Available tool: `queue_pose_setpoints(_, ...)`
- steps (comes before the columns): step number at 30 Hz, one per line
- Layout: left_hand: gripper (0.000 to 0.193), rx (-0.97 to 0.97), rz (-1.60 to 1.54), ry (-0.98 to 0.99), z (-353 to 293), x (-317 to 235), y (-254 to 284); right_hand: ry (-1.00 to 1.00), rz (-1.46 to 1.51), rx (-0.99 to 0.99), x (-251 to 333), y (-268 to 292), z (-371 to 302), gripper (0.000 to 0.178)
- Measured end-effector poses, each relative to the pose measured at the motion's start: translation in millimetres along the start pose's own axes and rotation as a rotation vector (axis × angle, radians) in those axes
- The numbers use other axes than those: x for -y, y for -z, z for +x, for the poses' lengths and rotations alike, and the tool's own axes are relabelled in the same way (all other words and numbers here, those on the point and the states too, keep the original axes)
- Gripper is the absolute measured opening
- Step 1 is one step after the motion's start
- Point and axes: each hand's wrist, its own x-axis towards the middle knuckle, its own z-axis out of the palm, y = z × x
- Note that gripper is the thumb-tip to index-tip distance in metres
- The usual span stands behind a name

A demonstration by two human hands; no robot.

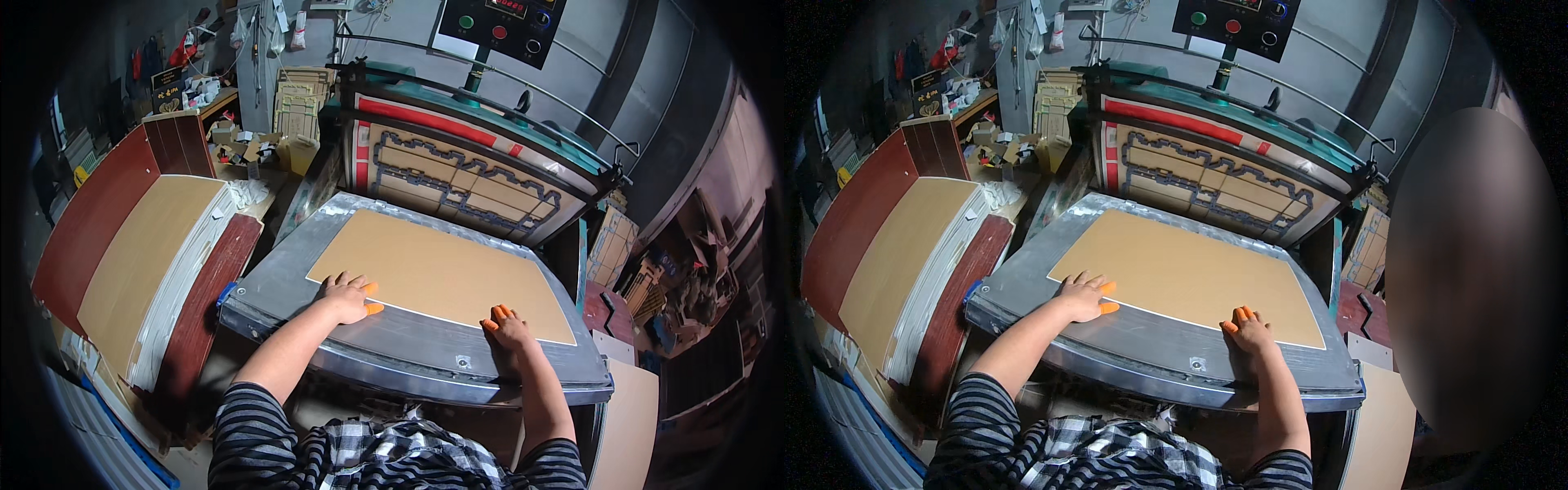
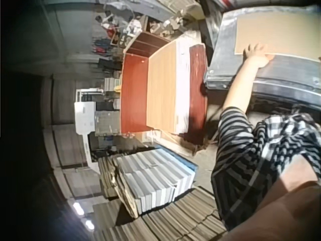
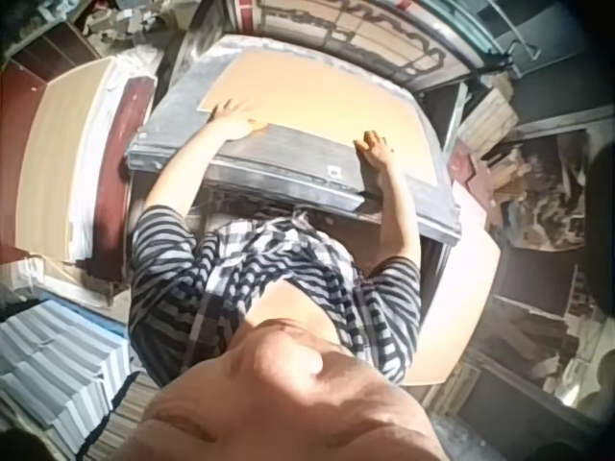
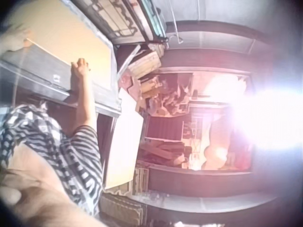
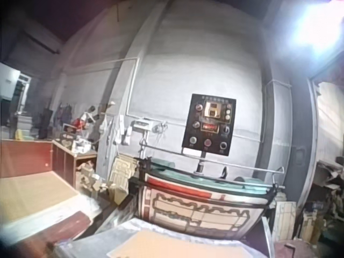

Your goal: The person repeatedly places flat cardboard sheets onto a guillotine-style cutter, aligns them, and operates the machine to cut them. The cut pieces are then stacked on a nearby table. The person wears orange finger cots during the process.

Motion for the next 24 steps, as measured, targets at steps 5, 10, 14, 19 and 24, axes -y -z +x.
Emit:
queue_pose_setpoints(5, 0.07, -0.011, 0.018, 0.018, -6, -1, -3, -0.034, 0.015, 0.041, 15, 7, -7, 0.071)
queue_pose_setpoints(10, 0.075, -0.012, 0.017, 0.029, 7, -13, 5, -0.066, 0.016, 0.106, 15, 11, -6, 0.084)
queue_pose_setpoints(14, 0.076, -0.114, 0.098, -0.266, 16, -81, 15, -0.108, 0.019, 0.092, 14, 1, 9, 0.092)
queue_pose_setpoints(19, 0.074, -0.007, 0.057, -0.428, 36, -136, -17, -0.083, 0.042, 0.068, 16, 10, -1, 0.085)
queue_pose_setpoints(24, 0.071, 0.086, 0.103, -0.39, 43, -140, -17, -0.081, 0.009, 0.057, 12, 3, 1, 0.08)
